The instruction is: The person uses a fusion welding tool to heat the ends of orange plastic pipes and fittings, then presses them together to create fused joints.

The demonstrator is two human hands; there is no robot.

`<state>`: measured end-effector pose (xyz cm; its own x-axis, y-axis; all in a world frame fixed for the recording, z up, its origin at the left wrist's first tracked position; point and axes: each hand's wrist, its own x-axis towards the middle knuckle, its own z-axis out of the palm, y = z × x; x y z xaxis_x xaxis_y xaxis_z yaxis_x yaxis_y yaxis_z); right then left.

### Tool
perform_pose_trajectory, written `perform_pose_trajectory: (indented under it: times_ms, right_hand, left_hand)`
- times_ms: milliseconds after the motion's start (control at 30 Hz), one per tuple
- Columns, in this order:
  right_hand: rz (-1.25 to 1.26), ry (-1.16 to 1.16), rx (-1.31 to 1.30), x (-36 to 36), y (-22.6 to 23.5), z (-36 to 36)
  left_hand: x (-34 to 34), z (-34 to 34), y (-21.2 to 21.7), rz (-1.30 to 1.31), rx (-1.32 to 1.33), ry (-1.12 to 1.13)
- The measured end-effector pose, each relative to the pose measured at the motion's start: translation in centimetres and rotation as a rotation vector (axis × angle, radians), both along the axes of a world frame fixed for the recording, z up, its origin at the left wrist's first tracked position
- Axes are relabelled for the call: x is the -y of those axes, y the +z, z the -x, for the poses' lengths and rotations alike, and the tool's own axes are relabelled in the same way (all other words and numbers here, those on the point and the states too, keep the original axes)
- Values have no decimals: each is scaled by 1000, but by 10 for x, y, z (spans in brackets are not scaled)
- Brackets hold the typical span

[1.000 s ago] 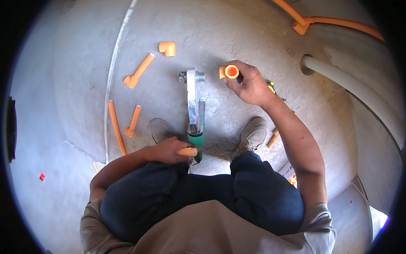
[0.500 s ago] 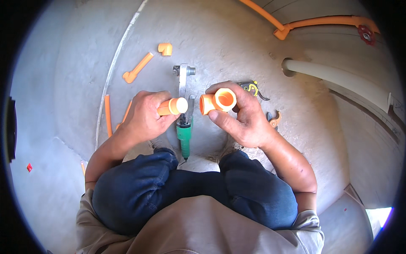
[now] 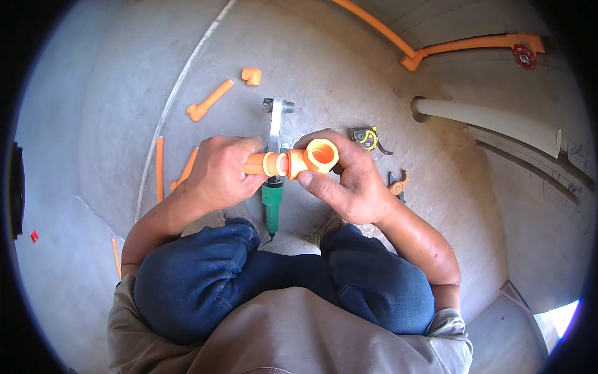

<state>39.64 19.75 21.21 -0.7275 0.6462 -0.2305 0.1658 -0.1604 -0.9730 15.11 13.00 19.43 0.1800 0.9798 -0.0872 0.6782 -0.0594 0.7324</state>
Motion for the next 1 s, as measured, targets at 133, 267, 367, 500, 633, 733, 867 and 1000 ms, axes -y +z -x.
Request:
perform_pose_trajectory:
  times_ms: [133, 267, 367, 500, 633, 733, 867, 1000]
  right_hand:
    - [27, 2, 8, 3, 5, 5]
    - [-104, 48, 62, 4, 8, 8]
    - [-252, 85, 73, 7, 6, 7]
    - [-401, 115, 40, 13, 3, 6]
    - [-500, 133, -19, 15, 4, 4]
    - [-488, 127, -82, 16, 4, 5]
    - [-496, 156, -135, 14, 8, 10]
    - [-508, 157, -143, 15, 7, 12]
  left_hand:
    - [2, 3, 1, -20, -21, -3]
    - [0, 7, 5, -66, -164, -48]
    - [-1, 7, 9, -50, -257, -97]
    - [-2, 8, 16, 20, -306, -171]
    - [-4, 6, 31, 61, -306, -181]
    - [-4, 5, 39, 107, -275, -212]
    - [-2, 3, 40, 103, -242, -213]
    - [-3, 3, 45, 113, -209, -211]
